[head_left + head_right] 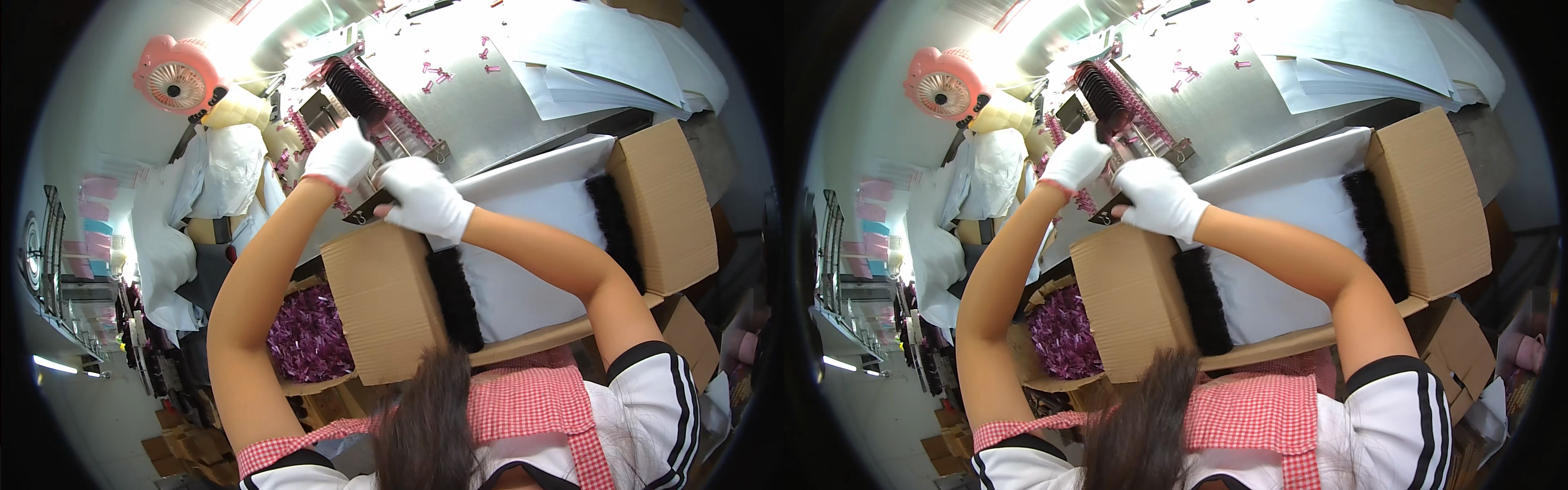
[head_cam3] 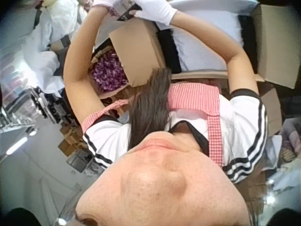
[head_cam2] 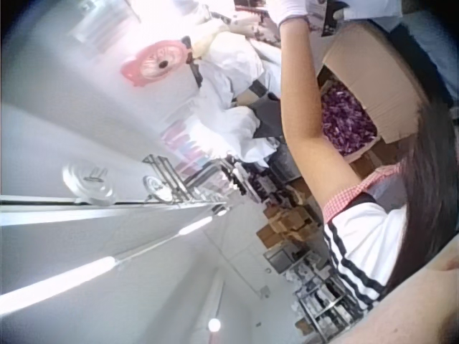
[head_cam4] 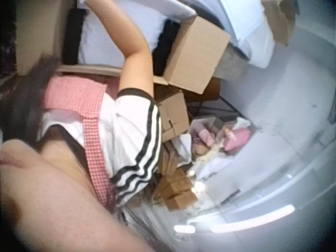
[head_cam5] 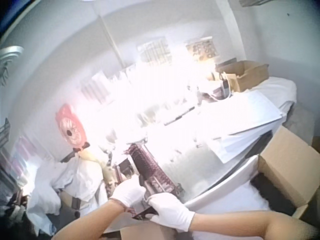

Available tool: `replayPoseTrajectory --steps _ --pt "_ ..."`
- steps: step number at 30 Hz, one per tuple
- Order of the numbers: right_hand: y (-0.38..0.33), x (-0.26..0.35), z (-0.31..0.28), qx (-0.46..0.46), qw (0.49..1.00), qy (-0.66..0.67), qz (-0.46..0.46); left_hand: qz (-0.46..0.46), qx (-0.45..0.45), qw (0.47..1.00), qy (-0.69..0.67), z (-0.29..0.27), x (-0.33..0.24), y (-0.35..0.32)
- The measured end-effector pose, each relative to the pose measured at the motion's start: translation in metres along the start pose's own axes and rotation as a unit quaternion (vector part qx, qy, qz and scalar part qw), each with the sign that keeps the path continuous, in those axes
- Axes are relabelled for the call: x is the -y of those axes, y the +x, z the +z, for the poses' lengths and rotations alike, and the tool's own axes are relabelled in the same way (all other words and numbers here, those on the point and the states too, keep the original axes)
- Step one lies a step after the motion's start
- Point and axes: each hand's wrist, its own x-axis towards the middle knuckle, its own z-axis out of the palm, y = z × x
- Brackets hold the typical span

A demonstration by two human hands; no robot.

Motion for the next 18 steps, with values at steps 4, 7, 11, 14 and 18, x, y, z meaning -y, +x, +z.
replayPoseTrajectory --steps 4,7,11,14,18 --pt "0.011 0.012 0.001 -0.256 0.964 0.063 -0.022 -0.033 0.109 0.986 -0.121 -0.009 -0.003 -0.030" --pt "0.023 0.009 0.002 -0.180 0.969 0.166 -0.033 0.217 0.140 0.965 0.032 -0.018 -0.007 -0.036" --pt "0.027 -0.016 -0.008 -0.128 0.989 0.075 -0.002 0.222 0.254 0.940 -0.047 -0.056 0.023 -0.002" --pt "0.034 -0.030 -0.013 -0.028 0.999 0.014 -0.010 0.025 0.049 0.994 -0.096 -0.032 0.031 0.040" --pt "0.044 -0.036 -0.020 0.060 0.998 0.021 0.011 0.016 -0.024 0.995 -0.096 0.010 0.029 0.070"
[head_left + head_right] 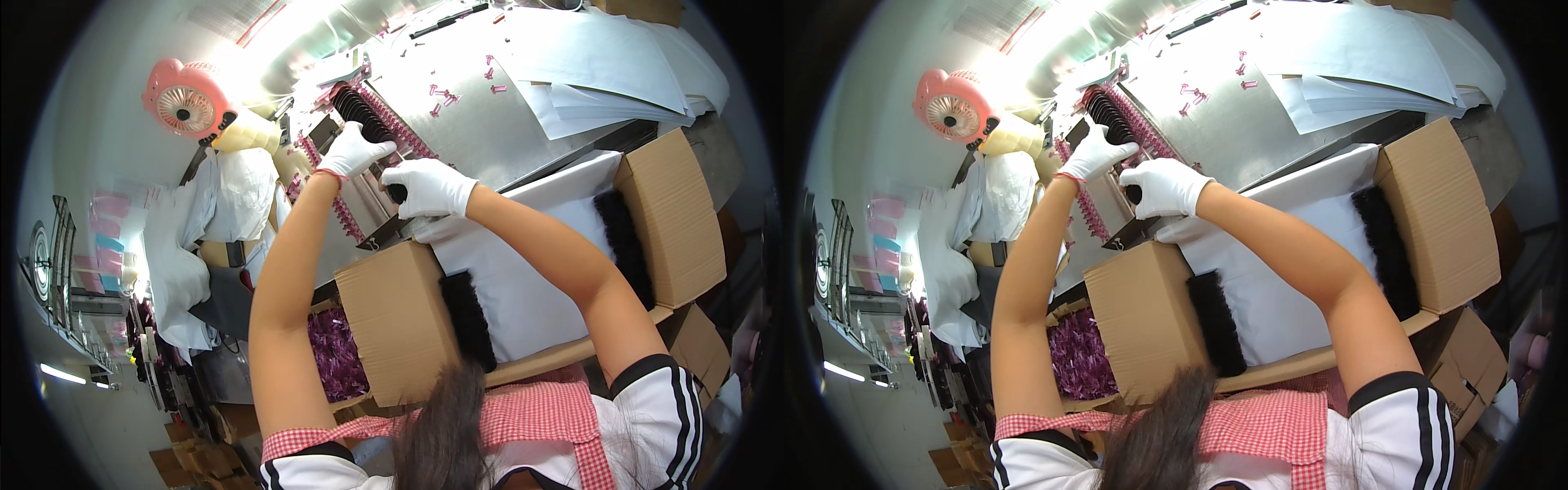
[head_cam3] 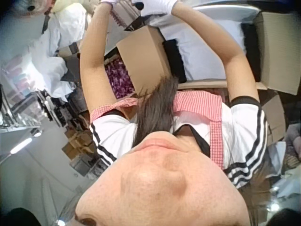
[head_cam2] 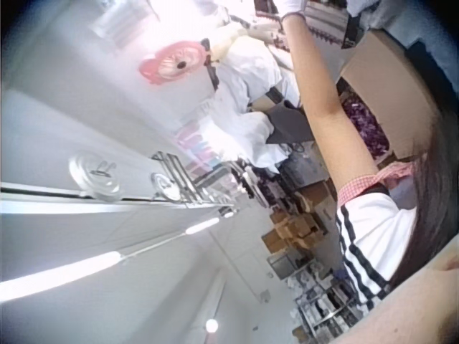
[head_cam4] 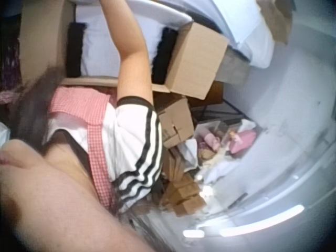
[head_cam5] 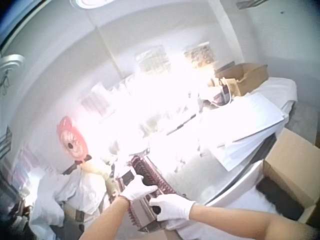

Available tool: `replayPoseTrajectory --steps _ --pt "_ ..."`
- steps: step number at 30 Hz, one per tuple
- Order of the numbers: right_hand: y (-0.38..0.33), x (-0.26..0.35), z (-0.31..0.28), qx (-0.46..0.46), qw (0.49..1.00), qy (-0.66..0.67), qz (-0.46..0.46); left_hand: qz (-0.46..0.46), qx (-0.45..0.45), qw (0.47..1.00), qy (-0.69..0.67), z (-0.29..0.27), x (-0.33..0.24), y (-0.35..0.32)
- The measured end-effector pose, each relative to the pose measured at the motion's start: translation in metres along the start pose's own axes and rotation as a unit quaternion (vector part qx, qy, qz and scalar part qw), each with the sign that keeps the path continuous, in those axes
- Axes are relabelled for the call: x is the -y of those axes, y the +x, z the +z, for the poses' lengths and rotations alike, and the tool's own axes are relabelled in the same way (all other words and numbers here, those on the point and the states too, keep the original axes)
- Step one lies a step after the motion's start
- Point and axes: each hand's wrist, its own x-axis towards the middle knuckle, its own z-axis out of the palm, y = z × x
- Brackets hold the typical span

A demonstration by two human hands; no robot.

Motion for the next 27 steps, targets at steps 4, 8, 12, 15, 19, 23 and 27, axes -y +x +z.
replayPoseTrajectory --steps 4,8,12,15,19,23,27 --pt "0.000 0.001 -0.005 0.013 1.000 -0.001 -0.009 0.008 -0.016 1.000 0.022 0.019 -0.007 0.016" --pt "-0.003 0.003 -0.007 0.011 1.000 -0.009 -0.016 -0.097 0.063 0.954 -0.276 0.031 -0.024 0.020" --pt "-0.001 0.003 -0.005 0.016 1.000 -0.010 0.007 -0.048 0.003 0.998 0.052 0.025 -0.036 0.019" --pt "0.000 0.003 0.002 -0.051 0.998 0.011 0.032 -0.036 -0.015 0.973 0.226 0.006 -0.029 0.008" --pt "0.001 0.013 0.018 -0.218 0.969 0.107 0.045 -0.011 0.054 0.997 0.045 -0.016 -0.009 -0.025" --pt "0.008 0.024 0.027 -0.245 0.962 0.123 -0.009 0.081 0.173 0.981 -0.041 -0.013 -0.006 -0.065" --pt "0.016 0.019 0.021 -0.233 0.967 0.102 0.012 0.172 0.322 0.923 -0.121 -0.040 0.013 -0.065"
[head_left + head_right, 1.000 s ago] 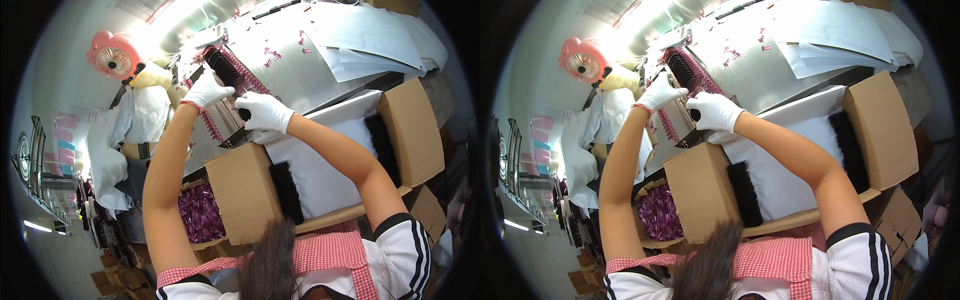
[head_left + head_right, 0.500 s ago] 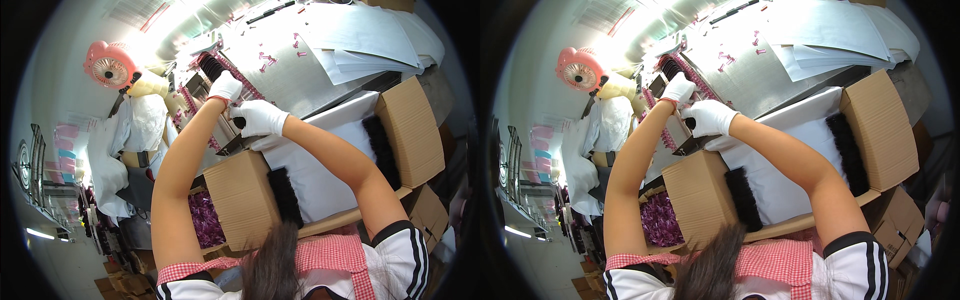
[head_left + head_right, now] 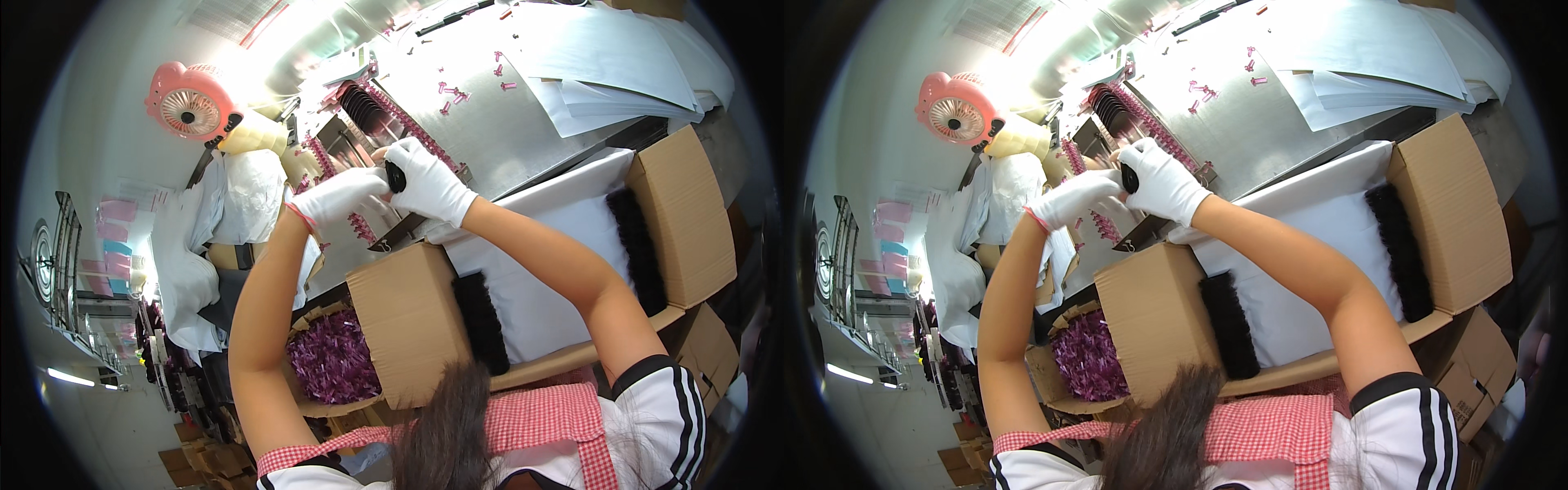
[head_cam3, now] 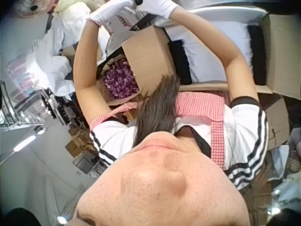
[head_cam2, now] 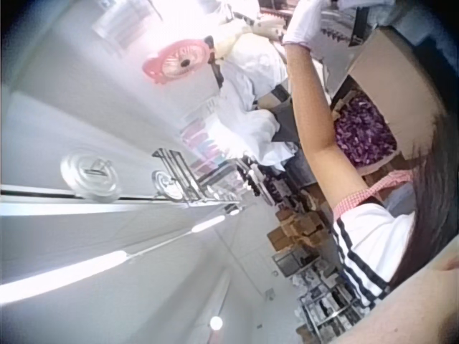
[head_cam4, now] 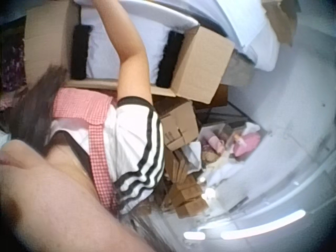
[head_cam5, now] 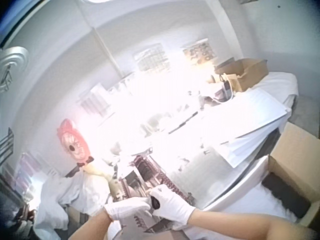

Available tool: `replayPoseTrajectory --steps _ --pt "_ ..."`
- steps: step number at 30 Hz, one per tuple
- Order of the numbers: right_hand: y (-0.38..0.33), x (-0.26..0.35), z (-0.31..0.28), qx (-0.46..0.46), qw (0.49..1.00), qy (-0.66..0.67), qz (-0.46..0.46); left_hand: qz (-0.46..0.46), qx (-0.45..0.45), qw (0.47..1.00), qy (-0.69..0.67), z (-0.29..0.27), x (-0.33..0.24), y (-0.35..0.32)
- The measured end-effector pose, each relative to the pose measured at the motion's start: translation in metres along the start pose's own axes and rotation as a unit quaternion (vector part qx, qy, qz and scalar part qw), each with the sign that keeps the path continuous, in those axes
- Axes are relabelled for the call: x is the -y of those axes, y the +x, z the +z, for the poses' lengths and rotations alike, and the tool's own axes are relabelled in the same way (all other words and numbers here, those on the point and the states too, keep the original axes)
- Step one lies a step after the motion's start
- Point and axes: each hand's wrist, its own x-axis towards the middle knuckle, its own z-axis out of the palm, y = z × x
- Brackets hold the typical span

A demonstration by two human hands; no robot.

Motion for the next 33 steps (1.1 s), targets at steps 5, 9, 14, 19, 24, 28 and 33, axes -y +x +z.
replayPoseTrajectory --steps 5,9,14,19,24,28,33 --pt "0.004 -0.009 -0.004 0.090 0.990 -0.104 -0.011 -0.083 -0.305 0.938 0.144 -0.051 0.055 0.052" --pt "0.007 -0.014 -0.005 0.147 0.985 -0.096 -0.006 -0.143 -0.420 0.878 0.182 -0.051 0.078 0.099" --pt "0.009 -0.018 -0.012 0.174 0.983 -0.054 -0.040 -0.178 -0.348 0.910 0.137 -0.054 0.067 0.117" --pt "0.007 -0.016 -0.017 0.192 0.978 -0.066 -0.045 -0.174 -0.306 0.917 -0.191 -0.051 0.055 0.132" --pt "0.006 -0.019 -0.010 0.159 0.984 -0.076 -0.008 -0.242 -0.371 0.860 0.253 -0.046 0.039 0.141" --pt "0.009 -0.018 0.004 -0.013 0.999 -0.038 0.001 -0.257 -0.277 0.860 0.343 -0.043 0.027 0.097" --pt "0.010 -0.007 0.016 -0.127 0.990 -0.003 -0.064 -0.057 -0.137 0.947 0.286 -0.005 0.010 0.036"
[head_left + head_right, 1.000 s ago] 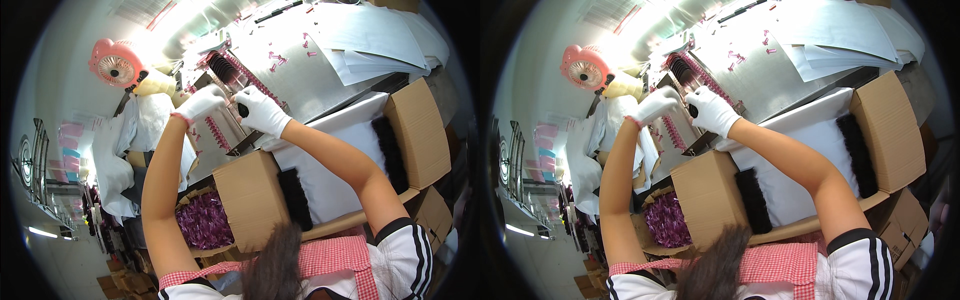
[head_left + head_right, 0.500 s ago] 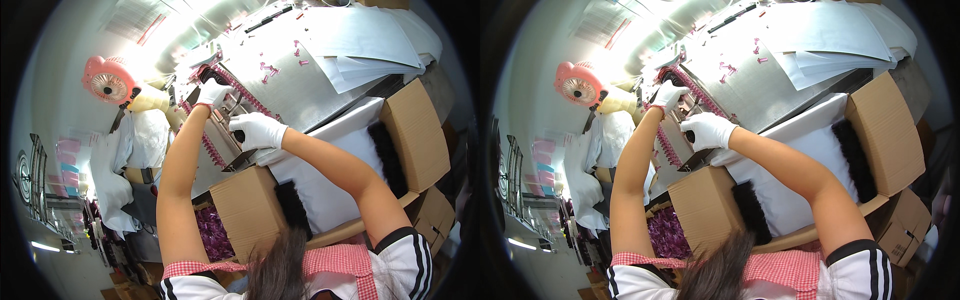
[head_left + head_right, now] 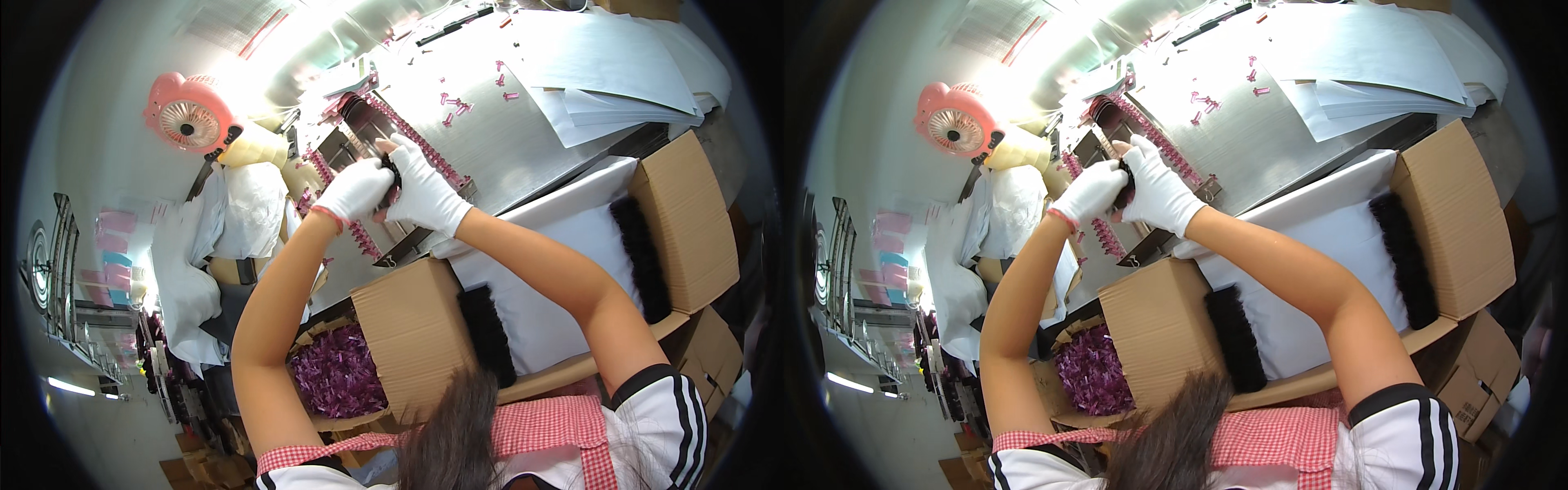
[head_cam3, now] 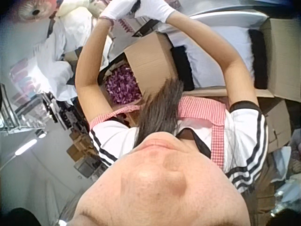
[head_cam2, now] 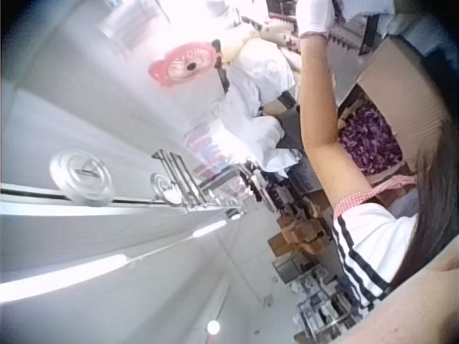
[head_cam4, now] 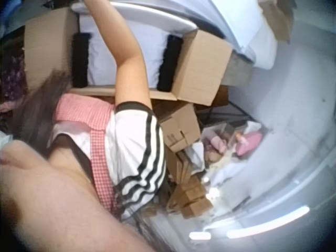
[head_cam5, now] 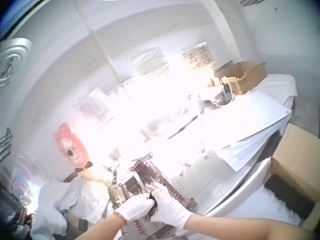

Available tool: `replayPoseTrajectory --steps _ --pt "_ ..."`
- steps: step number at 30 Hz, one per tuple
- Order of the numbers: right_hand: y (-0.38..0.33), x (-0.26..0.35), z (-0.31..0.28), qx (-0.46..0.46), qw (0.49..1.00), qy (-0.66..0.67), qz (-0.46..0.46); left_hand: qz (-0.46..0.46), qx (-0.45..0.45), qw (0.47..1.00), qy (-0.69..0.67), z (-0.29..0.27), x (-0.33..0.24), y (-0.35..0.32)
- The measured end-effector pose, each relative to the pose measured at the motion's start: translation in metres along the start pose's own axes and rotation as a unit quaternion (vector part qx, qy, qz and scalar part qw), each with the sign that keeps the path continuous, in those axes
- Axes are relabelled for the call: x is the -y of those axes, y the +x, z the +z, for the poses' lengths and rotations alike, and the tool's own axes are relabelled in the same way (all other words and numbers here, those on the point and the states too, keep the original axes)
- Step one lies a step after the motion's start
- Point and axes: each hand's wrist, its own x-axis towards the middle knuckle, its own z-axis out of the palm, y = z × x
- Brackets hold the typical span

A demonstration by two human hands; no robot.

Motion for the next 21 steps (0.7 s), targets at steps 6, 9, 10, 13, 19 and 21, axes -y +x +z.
replayPoseTrajectory --steps 6,9,10,13,19,21 --pt "-0.003 0.001 -0.015 0.128 0.991 -0.015 0.040 0.173 0.111 0.976 -0.075 -0.034 0.046 -0.002" --pt "-0.001 -0.002 -0.020 0.132 0.990 -0.054 0.018 -0.135 -0.073 0.988 -0.035 -0.025 0.089 0.049" --pt "-0.001 -0.002 -0.021 0.173 0.982 -0.067 0.041 -0.145 -0.180 0.965 0.125 -0.018 0.100 0.069" --pt "-0.001 -0.002 -0.028 0.264 0.961 -0.059 0.064 -0.164 -0.285 0.935 0.130 -0.010 0.125 0.108" --pt "0.002 -0.009 -0.030 0.311 0.949 -0.043 0.018 -0.192 -0.198 0.958 0.077 -0.025 0.085 0.130" --pt "0.001 -0.011 -0.032 0.317 0.948 -0.029 0.006 -0.257 -0.077 0.963 -0.020 -0.042 0.060 0.132"
